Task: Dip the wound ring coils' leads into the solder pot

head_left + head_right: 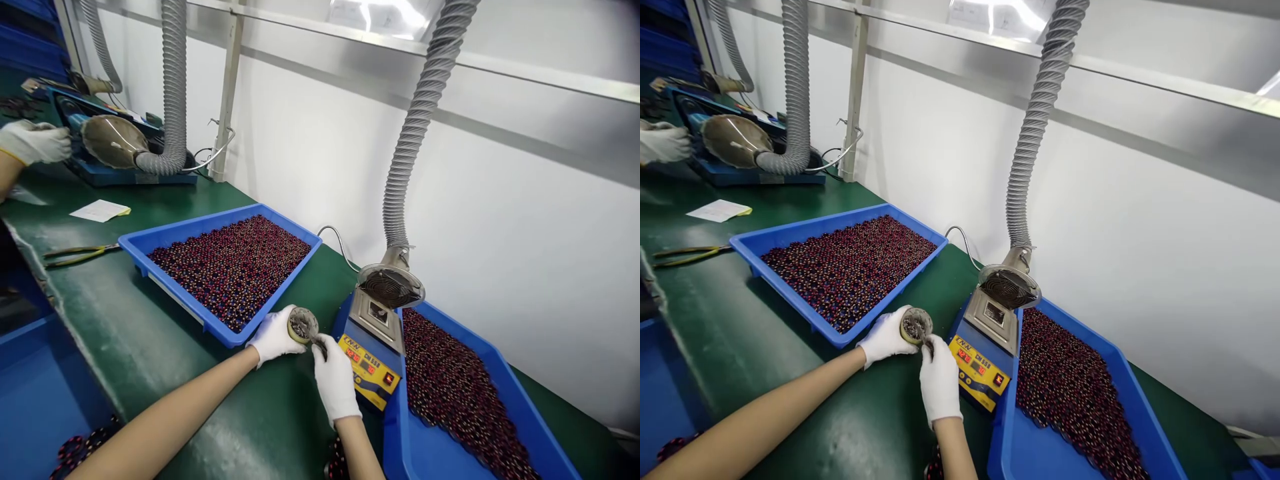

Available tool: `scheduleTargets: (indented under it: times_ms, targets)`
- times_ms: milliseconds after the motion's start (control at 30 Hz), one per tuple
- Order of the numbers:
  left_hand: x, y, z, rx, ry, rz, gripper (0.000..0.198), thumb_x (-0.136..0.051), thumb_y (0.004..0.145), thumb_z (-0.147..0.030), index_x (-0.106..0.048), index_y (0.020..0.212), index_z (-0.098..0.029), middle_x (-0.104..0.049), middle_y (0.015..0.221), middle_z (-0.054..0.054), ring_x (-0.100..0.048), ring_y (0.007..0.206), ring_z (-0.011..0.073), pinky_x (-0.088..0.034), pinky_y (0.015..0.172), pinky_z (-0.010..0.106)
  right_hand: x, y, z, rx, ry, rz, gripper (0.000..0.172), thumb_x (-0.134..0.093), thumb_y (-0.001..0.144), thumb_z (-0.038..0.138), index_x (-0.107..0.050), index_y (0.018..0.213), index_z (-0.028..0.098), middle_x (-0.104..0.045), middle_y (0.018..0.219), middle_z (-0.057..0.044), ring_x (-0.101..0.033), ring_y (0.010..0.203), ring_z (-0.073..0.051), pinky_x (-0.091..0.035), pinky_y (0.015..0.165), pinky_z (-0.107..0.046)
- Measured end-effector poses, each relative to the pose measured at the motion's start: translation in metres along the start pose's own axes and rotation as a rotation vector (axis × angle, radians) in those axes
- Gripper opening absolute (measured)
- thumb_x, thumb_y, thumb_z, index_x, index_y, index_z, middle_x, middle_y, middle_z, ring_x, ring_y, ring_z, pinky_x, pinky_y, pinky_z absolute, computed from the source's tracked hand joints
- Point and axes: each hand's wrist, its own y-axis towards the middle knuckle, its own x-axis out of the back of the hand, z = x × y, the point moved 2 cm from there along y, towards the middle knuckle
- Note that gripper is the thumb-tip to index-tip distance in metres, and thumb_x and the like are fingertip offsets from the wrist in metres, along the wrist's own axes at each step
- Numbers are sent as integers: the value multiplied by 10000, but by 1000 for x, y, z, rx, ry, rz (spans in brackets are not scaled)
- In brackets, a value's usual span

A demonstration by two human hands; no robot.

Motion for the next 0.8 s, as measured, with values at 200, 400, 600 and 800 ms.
scheduleTargets:
  times_ms: [200,400,600,800]
  targets:
    - [-1,1,2,-13,-16,10,340,-588,898,-312,-537,1203,-170,-609,1142,77,-613,1001,227,-508,864,439,4,1,-2,-13,-146,112,302,-389,906,188,-646,1067,188,-733,954,-94,-691,883,-242,-498,775,-314]
    - [-2,1,2,0,-10,32,331,-592,896,-319,-550,1187,-168,-610,1143,75,-619,985,224,-518,846,427,8,-4,-1,21,-280,168,383,-354,912,159,-634,1173,162,-714,1036,-134,-683,930,-280,-490,800,-355]
    - [-4,2,4,-9,2,15,332,-580,903,-333,-549,1192,-171,-614,1140,75,-618,986,224,-510,861,436,17,-12,-6,62,-367,197,420,-344,897,126,-610,1220,155,-720,990,-152,-692,891,-276,-502,794,-360]
    - [-5,3,6,-1,20,1,334,-577,904,-333,-546,1194,-171,-609,1145,77,-616,987,224,-509,859,437,29,-21,-14,76,-371,219,412,-378,870,118,-629,1196,131,-716,1015,-164,-685,928,-304,-515,826,-415]
